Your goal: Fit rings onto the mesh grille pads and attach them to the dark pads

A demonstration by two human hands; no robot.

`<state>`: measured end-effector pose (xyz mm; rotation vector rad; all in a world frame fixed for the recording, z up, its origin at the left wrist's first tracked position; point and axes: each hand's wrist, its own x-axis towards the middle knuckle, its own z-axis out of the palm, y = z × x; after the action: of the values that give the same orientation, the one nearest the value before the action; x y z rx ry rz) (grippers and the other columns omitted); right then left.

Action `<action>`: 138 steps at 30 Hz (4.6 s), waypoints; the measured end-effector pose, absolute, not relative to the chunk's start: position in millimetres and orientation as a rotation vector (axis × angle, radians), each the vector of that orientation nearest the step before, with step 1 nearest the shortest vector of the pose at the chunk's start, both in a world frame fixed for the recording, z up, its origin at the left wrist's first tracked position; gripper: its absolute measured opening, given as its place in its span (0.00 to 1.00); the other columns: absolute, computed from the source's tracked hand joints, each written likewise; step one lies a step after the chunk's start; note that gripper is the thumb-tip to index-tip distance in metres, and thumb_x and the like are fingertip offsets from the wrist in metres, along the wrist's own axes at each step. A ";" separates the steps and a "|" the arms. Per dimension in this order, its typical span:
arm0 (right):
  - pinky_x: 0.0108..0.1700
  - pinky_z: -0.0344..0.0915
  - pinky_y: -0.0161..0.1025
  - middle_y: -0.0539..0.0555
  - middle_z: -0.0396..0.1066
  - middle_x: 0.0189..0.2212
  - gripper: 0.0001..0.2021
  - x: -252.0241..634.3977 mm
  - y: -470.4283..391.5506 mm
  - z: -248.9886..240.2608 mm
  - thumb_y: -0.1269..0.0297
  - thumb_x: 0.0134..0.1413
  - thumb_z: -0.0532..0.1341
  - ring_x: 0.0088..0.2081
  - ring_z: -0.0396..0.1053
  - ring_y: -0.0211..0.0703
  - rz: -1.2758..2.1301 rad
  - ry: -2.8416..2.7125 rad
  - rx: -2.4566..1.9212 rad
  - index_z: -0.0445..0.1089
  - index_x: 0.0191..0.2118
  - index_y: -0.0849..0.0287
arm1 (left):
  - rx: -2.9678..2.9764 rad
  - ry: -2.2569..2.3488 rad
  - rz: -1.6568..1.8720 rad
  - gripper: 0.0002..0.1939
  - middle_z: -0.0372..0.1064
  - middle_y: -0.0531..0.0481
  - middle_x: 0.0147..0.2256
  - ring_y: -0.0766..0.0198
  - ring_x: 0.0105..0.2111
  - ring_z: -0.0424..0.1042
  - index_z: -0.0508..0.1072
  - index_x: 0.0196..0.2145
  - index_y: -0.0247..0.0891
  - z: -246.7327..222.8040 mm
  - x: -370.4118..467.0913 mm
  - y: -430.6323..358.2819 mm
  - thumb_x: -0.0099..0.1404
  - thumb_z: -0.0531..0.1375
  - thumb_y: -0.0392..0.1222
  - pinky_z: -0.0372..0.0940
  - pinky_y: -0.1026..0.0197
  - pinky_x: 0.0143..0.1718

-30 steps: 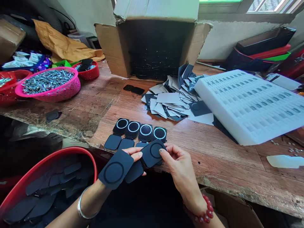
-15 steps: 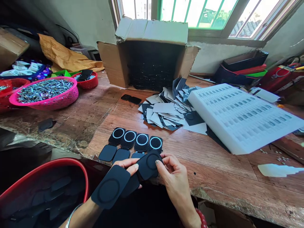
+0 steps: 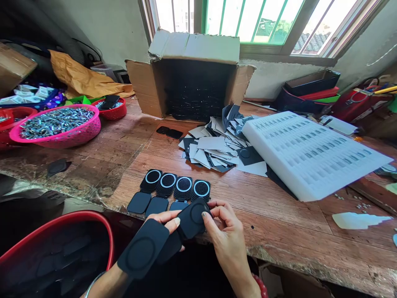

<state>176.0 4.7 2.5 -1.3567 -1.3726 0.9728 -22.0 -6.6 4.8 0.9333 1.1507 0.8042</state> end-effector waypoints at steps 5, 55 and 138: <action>0.28 0.67 0.32 0.58 0.69 0.38 0.15 174.3 2.9 7.8 0.55 0.55 0.65 0.36 0.70 0.43 0.933 -1.414 -1.392 0.70 0.22 0.58 | 0.951 1.159 0.770 0.22 0.76 0.44 0.46 0.55 0.36 0.76 0.78 0.51 0.42 7.1 -20.7 -9.6 0.63 0.61 0.53 0.75 0.59 0.29; 0.14 0.53 0.29 0.49 0.66 0.16 0.25 141.0 28.9 4.1 0.38 0.52 0.62 0.13 0.59 0.32 1.418 -1.195 -1.360 0.71 0.30 0.60 | 0.796 1.444 1.216 0.17 0.79 0.46 0.33 0.53 0.33 0.76 0.82 0.38 0.40 18.1 -117.9 21.0 0.55 0.67 0.53 0.70 0.58 0.34; 0.36 0.68 0.41 0.59 0.72 0.34 0.13 99.0 -26.7 59.1 0.76 0.66 0.51 0.35 0.67 0.44 -0.036 -2.398 -0.336 0.74 0.42 0.65 | 1.191 1.552 1.143 0.17 0.72 0.51 0.42 0.60 0.42 0.67 0.75 0.41 0.41 0.4 -51.5 -1.0 0.56 0.54 0.29 0.61 0.59 0.46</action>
<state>99.0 -26.7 59.1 -0.3359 -2.3977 -0.0359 -51.5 -1.0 0.4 1.1908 1.5522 1.1435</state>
